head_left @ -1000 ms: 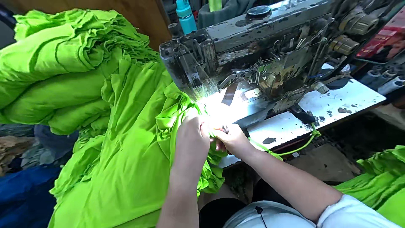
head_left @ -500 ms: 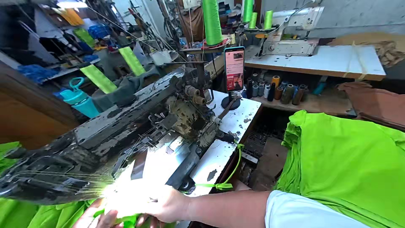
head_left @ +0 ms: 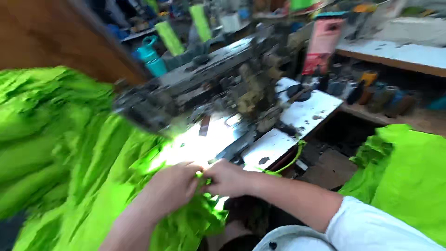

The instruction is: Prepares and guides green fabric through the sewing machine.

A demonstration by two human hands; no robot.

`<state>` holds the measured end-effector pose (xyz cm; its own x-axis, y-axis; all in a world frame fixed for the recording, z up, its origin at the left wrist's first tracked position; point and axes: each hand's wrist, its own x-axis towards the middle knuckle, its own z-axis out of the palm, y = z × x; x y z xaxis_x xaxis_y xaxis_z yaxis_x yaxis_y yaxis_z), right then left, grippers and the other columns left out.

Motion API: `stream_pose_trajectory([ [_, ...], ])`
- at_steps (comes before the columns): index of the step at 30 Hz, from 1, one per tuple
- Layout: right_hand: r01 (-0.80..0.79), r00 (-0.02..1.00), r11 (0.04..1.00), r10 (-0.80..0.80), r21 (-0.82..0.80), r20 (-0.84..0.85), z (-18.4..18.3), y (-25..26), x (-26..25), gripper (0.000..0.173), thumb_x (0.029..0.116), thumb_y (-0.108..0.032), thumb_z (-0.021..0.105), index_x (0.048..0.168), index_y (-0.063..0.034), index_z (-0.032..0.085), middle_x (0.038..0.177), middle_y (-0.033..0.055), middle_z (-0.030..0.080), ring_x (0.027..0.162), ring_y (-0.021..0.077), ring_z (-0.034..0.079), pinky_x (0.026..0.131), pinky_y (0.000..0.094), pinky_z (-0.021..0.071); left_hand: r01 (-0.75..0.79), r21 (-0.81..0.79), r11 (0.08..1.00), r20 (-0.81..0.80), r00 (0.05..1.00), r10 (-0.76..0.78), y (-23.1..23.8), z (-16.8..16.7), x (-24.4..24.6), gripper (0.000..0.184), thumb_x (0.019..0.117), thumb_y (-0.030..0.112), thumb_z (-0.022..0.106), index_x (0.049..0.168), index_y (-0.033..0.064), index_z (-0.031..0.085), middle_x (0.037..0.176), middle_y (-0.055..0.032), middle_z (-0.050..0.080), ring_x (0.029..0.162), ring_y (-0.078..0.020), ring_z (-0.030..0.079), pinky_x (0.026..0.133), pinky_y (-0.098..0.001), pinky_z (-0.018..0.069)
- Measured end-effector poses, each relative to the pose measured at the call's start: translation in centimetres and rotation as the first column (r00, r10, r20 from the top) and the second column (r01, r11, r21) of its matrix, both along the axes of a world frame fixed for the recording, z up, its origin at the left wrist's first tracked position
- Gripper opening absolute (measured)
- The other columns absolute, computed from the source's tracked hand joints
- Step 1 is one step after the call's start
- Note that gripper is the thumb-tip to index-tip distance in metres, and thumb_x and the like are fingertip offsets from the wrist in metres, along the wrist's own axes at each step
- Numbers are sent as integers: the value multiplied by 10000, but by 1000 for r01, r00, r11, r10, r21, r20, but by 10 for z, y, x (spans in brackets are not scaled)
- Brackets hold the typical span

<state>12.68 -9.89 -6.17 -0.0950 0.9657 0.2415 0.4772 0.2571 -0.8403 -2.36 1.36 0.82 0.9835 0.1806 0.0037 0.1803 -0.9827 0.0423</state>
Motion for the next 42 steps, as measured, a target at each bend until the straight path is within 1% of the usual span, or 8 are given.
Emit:
stream_pose_trajectory([
  [3,40,997,998,-43,-49,-56,-25,2,3,241,996,-173,647,1036,45,741,938,160,738,832,197,719,832,362,587,-63,146,987,-347,931,111,5,17,16,176,960,189,621,892,61,720,789,-157,691,769,-392,697,644,-596,527],
  [6,111,982,992,-117,-52,-145,-45,22,7,193,972,-147,662,980,36,725,893,113,728,793,124,698,778,297,581,-324,286,902,-546,719,431,8,42,39,197,978,225,687,999,34,730,964,-182,699,977,-400,670,831,-598,499],
  [7,123,979,991,-130,-56,-159,-47,27,8,186,972,-156,663,967,20,723,874,84,721,778,86,682,758,266,571,-354,294,888,-492,740,458,9,46,40,163,935,196,756,997,45,747,967,-169,707,979,-390,670,843,-594,492],
  [9,136,978,989,-144,-61,-148,-43,34,9,193,979,-189,664,956,-12,741,841,36,718,736,21,644,718,214,538,-225,322,920,-214,929,302,33,33,22,174,746,166,885,801,106,732,725,-98,670,712,-331,673,614,-546,501],
  [19,107,989,993,-101,50,-109,-56,32,8,175,960,-182,676,934,-29,757,856,38,730,765,36,659,751,233,547,-36,338,940,-252,959,128,9,15,14,332,867,339,678,620,132,600,580,-35,560,567,-238,611,508,-445,451],
  [24,106,988,992,-97,70,-119,-54,25,5,169,944,-151,676,894,-5,745,787,39,703,691,1,621,681,183,523,-12,386,922,-192,977,93,20,11,11,672,809,774,614,642,124,615,601,-36,562,565,-228,613,495,-422,458],
  [34,146,986,983,-134,115,-99,-51,25,8,163,932,-132,661,879,1,739,771,47,692,678,8,616,657,181,517,-102,329,939,-320,923,212,11,23,11,682,869,776,572,659,130,621,607,-24,560,607,-220,611,549,-434,460],
  [42,183,979,978,-172,100,-111,-46,27,13,219,977,-205,666,901,-19,754,772,28,711,665,12,652,651,194,563,6,348,937,120,991,-51,10,-6,-2,440,789,524,805,693,121,657,708,-50,632,828,-280,653,886,-520,488],
])
